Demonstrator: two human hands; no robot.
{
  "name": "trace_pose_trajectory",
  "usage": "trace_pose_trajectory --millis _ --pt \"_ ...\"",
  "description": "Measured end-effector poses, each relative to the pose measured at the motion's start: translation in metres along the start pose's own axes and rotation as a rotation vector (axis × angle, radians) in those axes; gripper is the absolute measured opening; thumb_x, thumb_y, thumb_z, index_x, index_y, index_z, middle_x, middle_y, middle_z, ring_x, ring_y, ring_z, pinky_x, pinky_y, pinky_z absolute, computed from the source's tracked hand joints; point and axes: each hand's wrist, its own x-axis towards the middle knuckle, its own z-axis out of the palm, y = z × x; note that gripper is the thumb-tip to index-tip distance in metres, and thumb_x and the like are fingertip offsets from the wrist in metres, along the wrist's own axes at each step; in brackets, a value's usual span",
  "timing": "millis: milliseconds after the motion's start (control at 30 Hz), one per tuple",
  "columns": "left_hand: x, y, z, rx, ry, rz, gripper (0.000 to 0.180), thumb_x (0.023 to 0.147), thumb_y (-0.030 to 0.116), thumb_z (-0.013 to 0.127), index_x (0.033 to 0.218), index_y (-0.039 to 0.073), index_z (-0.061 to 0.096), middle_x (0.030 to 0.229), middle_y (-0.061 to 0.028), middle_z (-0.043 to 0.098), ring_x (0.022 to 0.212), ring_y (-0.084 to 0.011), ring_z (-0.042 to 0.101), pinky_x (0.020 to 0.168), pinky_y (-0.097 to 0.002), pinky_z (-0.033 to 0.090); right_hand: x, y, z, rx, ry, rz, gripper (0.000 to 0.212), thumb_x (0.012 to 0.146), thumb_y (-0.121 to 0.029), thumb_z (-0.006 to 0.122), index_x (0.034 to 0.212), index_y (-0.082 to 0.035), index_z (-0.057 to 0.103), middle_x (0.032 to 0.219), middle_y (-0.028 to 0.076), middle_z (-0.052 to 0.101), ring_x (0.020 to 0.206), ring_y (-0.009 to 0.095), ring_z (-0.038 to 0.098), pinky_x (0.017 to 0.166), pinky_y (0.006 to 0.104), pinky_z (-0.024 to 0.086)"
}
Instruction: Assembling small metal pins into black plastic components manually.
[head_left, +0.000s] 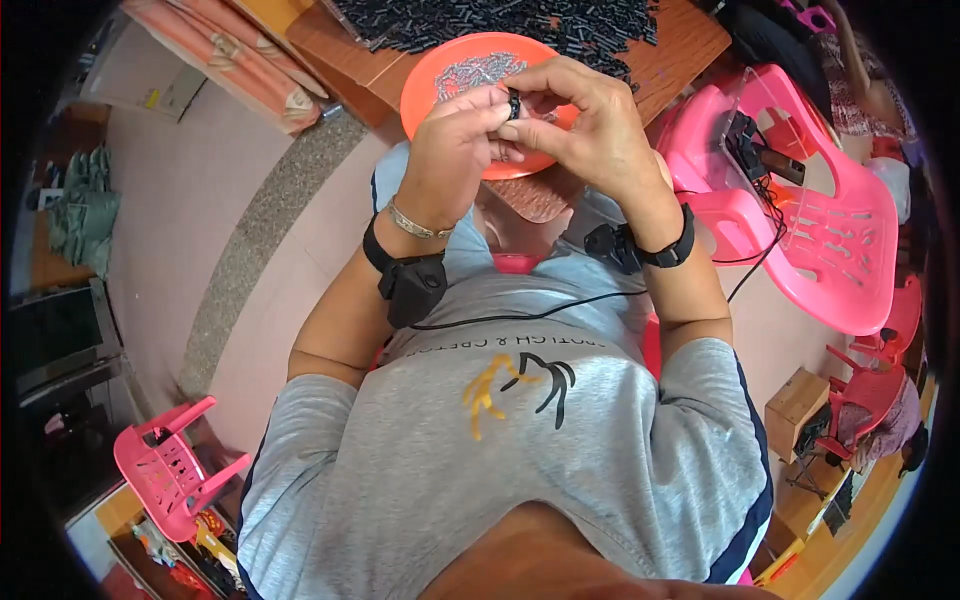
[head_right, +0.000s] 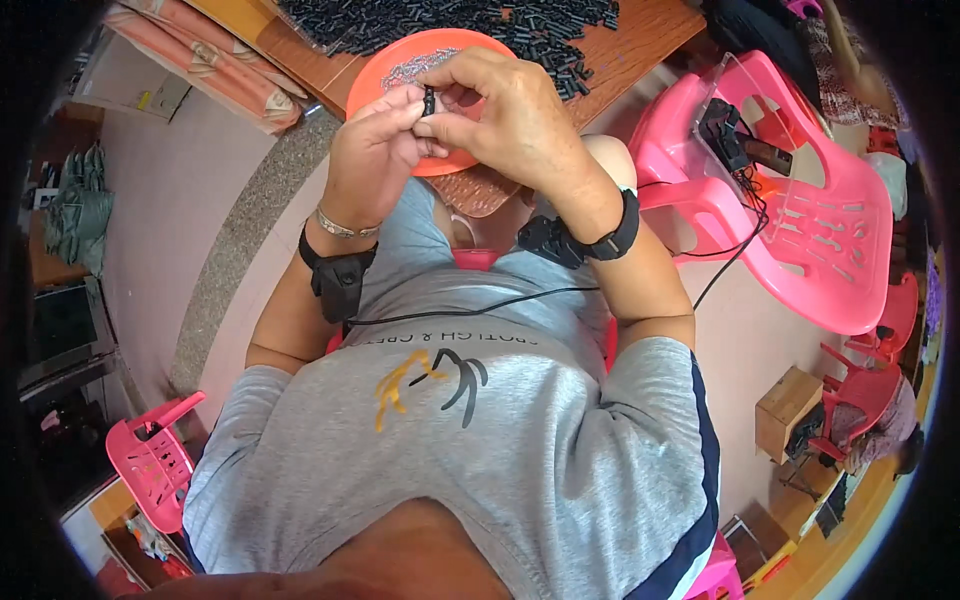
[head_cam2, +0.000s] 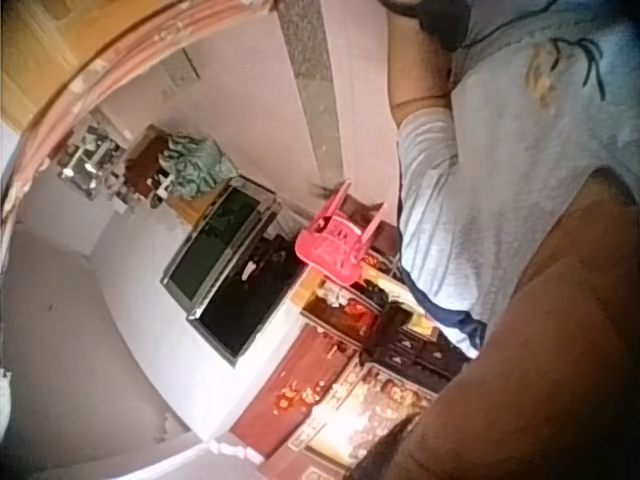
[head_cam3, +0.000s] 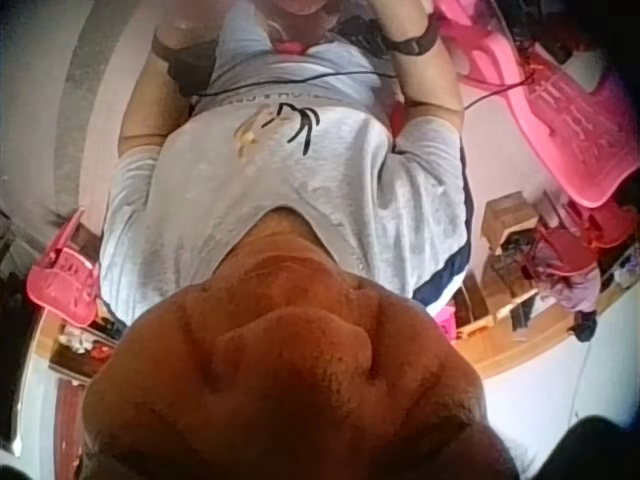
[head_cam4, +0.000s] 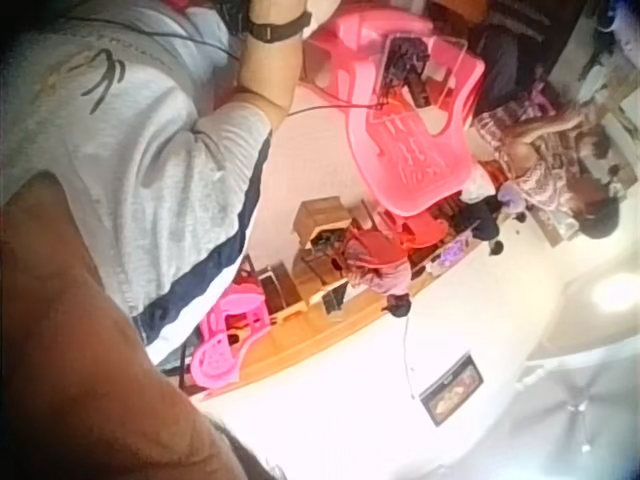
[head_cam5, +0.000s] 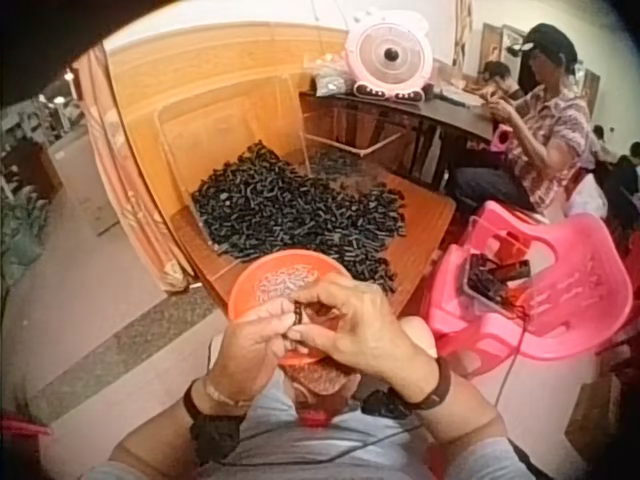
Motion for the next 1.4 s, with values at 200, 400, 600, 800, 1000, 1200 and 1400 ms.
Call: trace_pose_trajectory --millis 200,400,600,800,1000,1200,1400 --pt "0.002 -0.005 -0.006 0.017 -0.001 0.002 0.023 0.091 0.015 0.04 0.099 -0.002 0.055 0.092 -0.0056 0.057 0.082 -0.0125 0.055 0.073 -0.026 0.046 -0.001 0.002 0.001 -0.025 0.002 0.025 0.03 0.067 -0.013 0.076 0.093 -0.002 0.065 0.082 0.011 0.064 0.073 0.022 0.065 0.066 0.0301 0.052" --pt "0.005 -0.007 -0.014 -0.009 -0.082 -0.023 0.02 0.094 0.013 0.038 0.1 -0.002 0.05 0.09 -0.0073 0.054 0.082 -0.0147 0.056 0.074 -0.0279 0.046 -0.001 -0.001 0.003 -0.056 -0.022 0.004 0.03 0.066 -0.011 0.074 0.093 -0.002 0.064 0.084 0.013 0.064 0.074 0.024 0.065 0.067 0.0314 0.052" --pt "0.005 -0.013 -0.014 -0.062 -0.016 -0.004 0.018 0.093 0.011 0.039 0.098 -0.002 0.05 0.088 -0.0069 0.053 0.08 -0.0146 0.055 0.075 -0.028 0.046 -0.002 0.0 0.007 -0.077 -0.019 -0.019 0.031 0.066 -0.012 0.073 0.094 -0.003 0.064 0.084 0.012 0.063 0.073 0.025 0.063 0.068 0.0318 0.051" --pt "0.004 -0.016 -0.013 -0.076 0.066 0.017 0.018 0.092 0.009 0.041 0.099 -0.004 0.05 0.092 -0.0095 0.056 0.083 -0.0162 0.058 0.079 -0.0285 0.046 -0.005 0.004 0.017 -0.119 0.002 -0.009 0.031 0.066 -0.012 0.073 0.094 -0.003 0.063 0.084 0.012 0.062 0.071 0.026 0.062 0.065 0.0333 0.05" --pt "0.002 -0.017 -0.019 0.022 0.081 -0.063 0.022 0.093 0.011 0.038 0.104 -0.005 0.05 0.098 -0.0146 0.059 0.085 -0.0203 0.062 0.073 -0.0311 0.051 -0.006 0.004 0.018 -0.199 -0.006 -0.021 0.028 0.067 -0.012 0.071 0.093 -0.003 0.063 0.082 0.012 0.061 0.07 0.026 0.061 0.063 0.0337 0.05" --pt "0.003 -0.012 -0.016 -0.051 0.03 -0.002 0.026 0.094 0.012 0.037 0.109 -0.006 0.049 0.102 -0.0154 0.058 0.089 -0.0215 0.062 0.076 -0.0315 0.05 -0.004 0.006 0.015 -0.166 0.028 -0.073 0.028 0.068 -0.011 0.071 0.094 -0.004 0.062 0.081 0.011 0.06 0.07 0.026 0.06 0.063 0.0333 0.05" --pt "-0.003 -0.003 -0.006 -0.044 -0.001 0.026 0.028 0.094 0.011 0.037 0.111 -0.007 0.049 0.105 -0.0158 0.058 0.093 -0.0218 0.061 0.078 -0.0317 0.049 -0.004 0.001 0.012 -0.173 0.071 -0.195 0.029 0.069 -0.014 0.071 0.095 -0.005 0.061 0.083 0.01 0.061 0.072 0.026 0.061 0.064 0.033 0.05"
